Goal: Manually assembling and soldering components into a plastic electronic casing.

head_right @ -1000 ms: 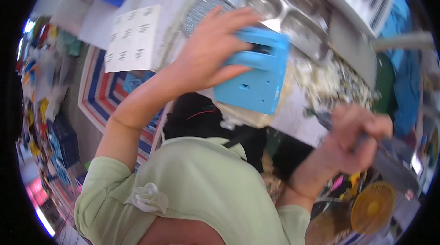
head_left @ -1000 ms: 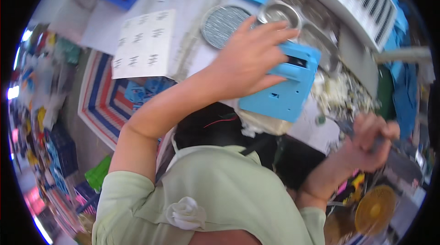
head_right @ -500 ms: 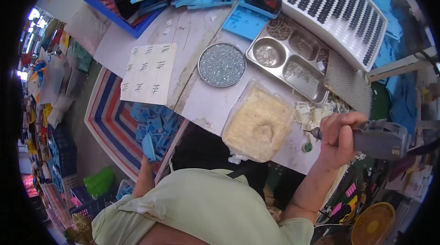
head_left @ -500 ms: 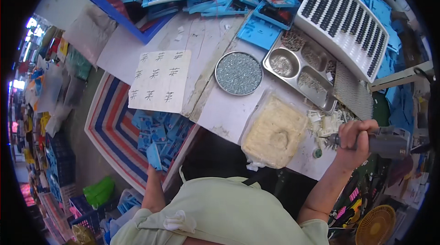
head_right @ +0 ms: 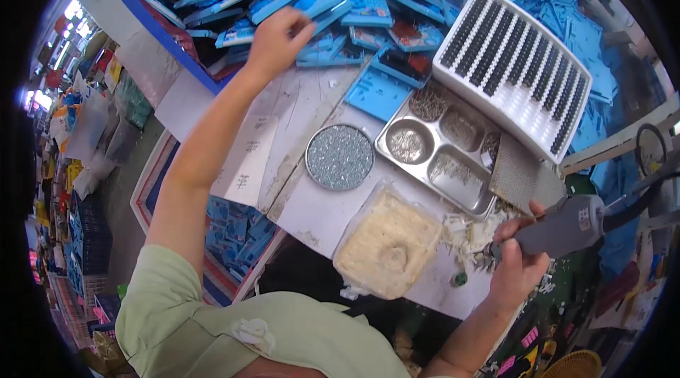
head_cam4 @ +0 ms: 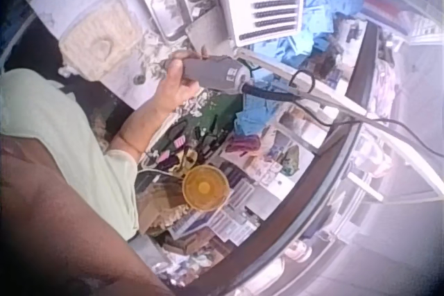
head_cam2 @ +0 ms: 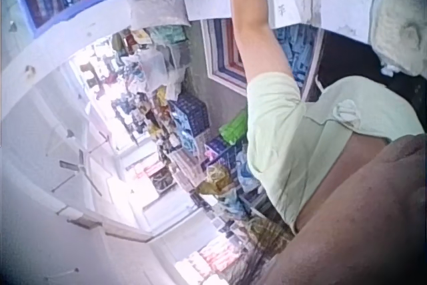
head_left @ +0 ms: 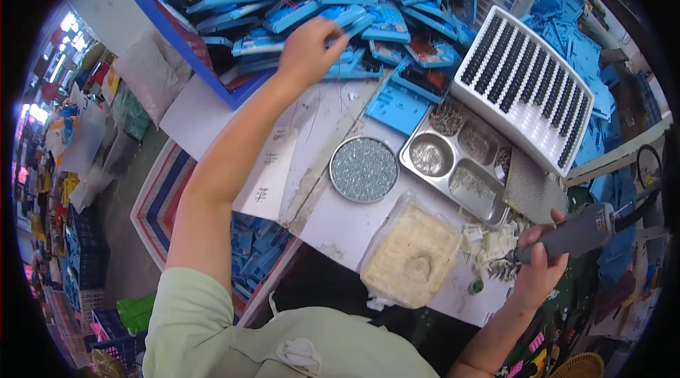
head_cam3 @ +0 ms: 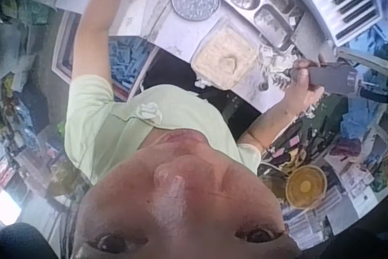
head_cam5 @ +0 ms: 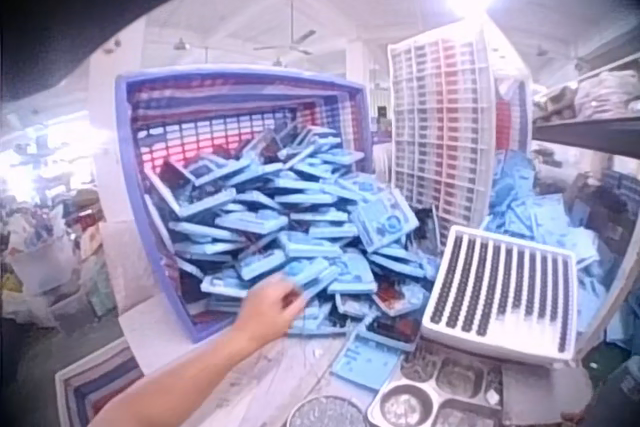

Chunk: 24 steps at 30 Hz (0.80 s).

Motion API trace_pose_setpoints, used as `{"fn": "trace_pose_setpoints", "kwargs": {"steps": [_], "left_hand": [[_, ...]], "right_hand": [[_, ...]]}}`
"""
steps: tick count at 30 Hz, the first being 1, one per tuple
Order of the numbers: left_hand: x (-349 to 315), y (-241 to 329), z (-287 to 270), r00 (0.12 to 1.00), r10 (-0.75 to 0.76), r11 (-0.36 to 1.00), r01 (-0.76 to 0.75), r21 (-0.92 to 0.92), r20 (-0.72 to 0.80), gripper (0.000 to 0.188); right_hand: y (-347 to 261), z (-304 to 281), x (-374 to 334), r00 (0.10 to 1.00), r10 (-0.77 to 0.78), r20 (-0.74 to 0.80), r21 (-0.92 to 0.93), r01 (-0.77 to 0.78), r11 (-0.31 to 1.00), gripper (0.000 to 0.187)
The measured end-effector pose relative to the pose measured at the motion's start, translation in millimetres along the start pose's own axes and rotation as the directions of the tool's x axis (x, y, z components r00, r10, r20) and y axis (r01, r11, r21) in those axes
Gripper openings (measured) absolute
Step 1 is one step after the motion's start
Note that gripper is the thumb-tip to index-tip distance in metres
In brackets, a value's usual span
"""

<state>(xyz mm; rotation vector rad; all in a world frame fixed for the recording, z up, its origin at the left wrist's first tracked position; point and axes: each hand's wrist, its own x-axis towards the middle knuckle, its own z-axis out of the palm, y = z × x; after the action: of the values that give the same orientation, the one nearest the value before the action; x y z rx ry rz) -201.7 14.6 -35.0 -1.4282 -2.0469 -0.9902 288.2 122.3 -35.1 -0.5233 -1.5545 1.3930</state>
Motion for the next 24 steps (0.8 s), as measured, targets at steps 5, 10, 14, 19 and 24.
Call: {"fn": "trace_pose_setpoints", "kwargs": {"steps": [5, 10, 14, 19, 24], "left_hand": [[121.4, -44.3, 47.5, 0.988, 0.133, 0.882, -0.08, 0.464, -0.083, 0.025], [170.8, -58.2, -23.3, 0.867, 0.163, 0.637, 0.273, 0.721, -0.471, 0.041], [147.0, -110.1, -112.7, 0.949, -0.235, 0.478, 0.3, 0.826, -0.208, 0.038], [128.3, -125.1, -155.0, 0.977, -0.19, 0.558, 0.186, 0.809, -0.094, 0.041], [109.6, -48.9, -194.5, 0.956, 0.223, 0.82, -0.077, 0.568, -0.192, 0.026]], "right_hand": [[-11.6, -11.2, 4.4, 0.997, -0.007, -0.073, -0.081, 0.001, 0.997, 0.07], [-0.9, -44.3, -3.6, 0.996, -0.004, -0.089, -0.144, -0.009, 0.989, 0.065], [2.2, -45.1, -0.5, 0.99, 0.019, -0.14, -0.128, -0.037, 0.991, 0.067], [2.0, -31.3, 13.3, 0.998, 0.005, -0.059, -0.114, -0.012, 0.993, 0.064], [-12.4, 4.1, 7.1, 0.805, -0.562, -0.191, -0.723, 0.271, 0.635, 0.067]]}}
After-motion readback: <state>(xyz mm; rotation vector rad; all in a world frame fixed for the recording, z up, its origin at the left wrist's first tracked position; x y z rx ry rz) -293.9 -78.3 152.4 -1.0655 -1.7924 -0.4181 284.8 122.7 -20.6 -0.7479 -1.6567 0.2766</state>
